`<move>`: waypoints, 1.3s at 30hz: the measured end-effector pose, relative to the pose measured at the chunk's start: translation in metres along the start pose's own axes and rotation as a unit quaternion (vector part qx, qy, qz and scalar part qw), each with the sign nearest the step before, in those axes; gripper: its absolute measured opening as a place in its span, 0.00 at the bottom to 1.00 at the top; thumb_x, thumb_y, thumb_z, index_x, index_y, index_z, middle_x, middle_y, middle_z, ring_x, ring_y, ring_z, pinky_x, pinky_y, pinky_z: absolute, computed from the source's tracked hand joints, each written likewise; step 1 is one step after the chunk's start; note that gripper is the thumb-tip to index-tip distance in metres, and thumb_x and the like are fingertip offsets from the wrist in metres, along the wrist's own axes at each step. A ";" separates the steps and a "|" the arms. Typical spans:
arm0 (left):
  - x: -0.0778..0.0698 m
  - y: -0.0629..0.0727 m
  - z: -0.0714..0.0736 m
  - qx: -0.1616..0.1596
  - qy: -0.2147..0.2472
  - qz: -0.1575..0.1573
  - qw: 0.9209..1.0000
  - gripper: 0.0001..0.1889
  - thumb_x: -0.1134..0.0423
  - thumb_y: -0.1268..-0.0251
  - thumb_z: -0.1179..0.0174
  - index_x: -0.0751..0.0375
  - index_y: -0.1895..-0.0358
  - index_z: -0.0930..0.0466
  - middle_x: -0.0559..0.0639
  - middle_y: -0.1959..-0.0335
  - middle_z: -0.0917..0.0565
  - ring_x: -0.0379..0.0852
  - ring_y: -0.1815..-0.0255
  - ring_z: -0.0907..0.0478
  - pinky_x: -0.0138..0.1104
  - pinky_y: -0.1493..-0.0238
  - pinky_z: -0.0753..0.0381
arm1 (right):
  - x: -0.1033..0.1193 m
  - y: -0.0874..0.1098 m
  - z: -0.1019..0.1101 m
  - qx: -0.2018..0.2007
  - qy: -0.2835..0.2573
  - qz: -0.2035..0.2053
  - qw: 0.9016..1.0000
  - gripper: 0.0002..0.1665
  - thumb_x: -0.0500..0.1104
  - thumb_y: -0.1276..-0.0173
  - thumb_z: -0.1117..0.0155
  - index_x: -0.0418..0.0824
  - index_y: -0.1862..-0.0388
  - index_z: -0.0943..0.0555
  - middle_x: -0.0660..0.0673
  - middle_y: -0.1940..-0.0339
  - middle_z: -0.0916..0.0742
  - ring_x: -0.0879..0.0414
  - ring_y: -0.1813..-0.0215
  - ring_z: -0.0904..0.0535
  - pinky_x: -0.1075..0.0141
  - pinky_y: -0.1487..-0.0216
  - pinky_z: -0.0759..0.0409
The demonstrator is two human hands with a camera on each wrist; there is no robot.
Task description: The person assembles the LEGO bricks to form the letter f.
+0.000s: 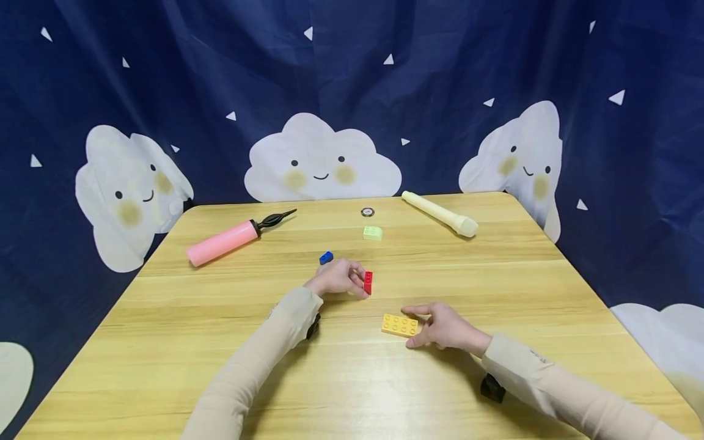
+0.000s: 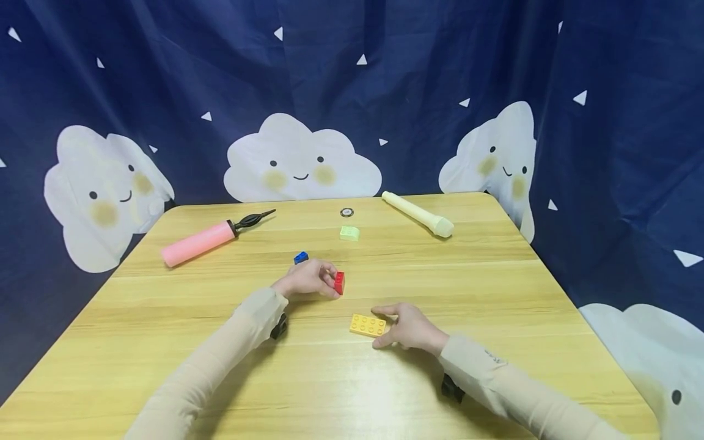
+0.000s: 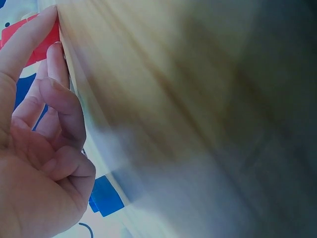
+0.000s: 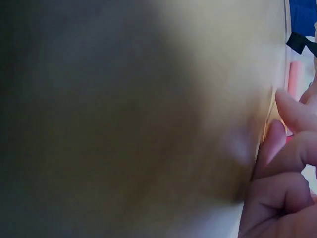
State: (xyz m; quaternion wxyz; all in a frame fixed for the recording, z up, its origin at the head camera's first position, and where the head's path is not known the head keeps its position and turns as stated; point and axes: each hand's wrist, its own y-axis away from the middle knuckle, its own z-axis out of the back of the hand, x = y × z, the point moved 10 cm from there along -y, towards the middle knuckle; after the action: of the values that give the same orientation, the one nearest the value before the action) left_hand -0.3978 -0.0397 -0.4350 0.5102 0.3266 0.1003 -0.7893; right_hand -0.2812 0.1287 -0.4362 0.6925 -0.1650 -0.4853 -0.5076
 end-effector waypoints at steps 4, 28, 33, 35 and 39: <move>-0.001 0.000 0.000 0.001 -0.006 -0.004 1.000 0.17 0.51 0.57 0.24 0.46 0.63 0.18 0.35 0.74 0.15 0.32 0.65 0.21 0.37 0.50 0.34 | -0.007 -0.002 -0.002 -0.009 -0.051 -0.007 0.999 0.40 0.36 0.50 0.25 0.33 0.36 0.27 0.48 0.85 0.19 0.66 0.89 0.42 0.76 0.86 0.41; -0.001 0.000 0.000 0.001 0.000 -0.021 1.000 0.17 0.51 0.57 0.24 0.46 0.63 0.19 0.35 0.75 0.15 0.33 0.66 0.21 0.37 0.50 0.34 | 0.022 -0.015 -0.001 0.070 -0.037 0.065 0.995 0.24 0.42 0.44 0.28 0.32 0.49 0.18 0.48 0.81 0.19 0.67 0.88 0.46 0.76 0.85 0.43; 0.000 0.000 0.000 0.001 -0.002 -0.019 1.000 0.17 0.51 0.57 0.24 0.45 0.62 0.19 0.34 0.75 0.15 0.32 0.66 0.22 0.38 0.50 0.34 | 0.023 -0.025 0.008 0.047 -0.085 0.064 0.993 0.25 0.39 0.45 0.28 0.32 0.47 0.19 0.49 0.72 0.18 0.67 0.86 0.42 0.76 0.85 0.42; 0.000 0.000 -0.001 0.001 0.003 -0.020 1.000 0.17 0.52 0.57 0.24 0.46 0.63 0.19 0.34 0.75 0.15 0.32 0.67 0.21 0.37 0.51 0.34 | 0.024 -0.032 0.018 0.020 -0.099 0.064 0.993 0.27 0.38 0.45 0.28 0.31 0.45 0.21 0.48 0.67 0.18 0.67 0.86 0.41 0.76 0.84 0.41; 0.000 0.000 -0.001 -0.002 0.008 -0.017 1.000 0.17 0.52 0.58 0.23 0.47 0.64 0.19 0.36 0.75 0.15 0.33 0.69 0.21 0.34 0.56 0.34 | 0.030 -0.049 0.035 -0.028 -0.105 0.059 0.992 0.30 0.38 0.44 0.29 0.32 0.41 0.23 0.47 0.65 0.20 0.66 0.87 0.43 0.75 0.84 0.42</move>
State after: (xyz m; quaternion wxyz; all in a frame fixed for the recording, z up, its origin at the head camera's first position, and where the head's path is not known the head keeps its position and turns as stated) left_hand -0.3970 -0.0392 -0.4353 0.4966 0.3298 0.1114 -0.7951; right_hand -0.3403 0.1167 -0.4076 0.6618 -0.2646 -0.5303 -0.4590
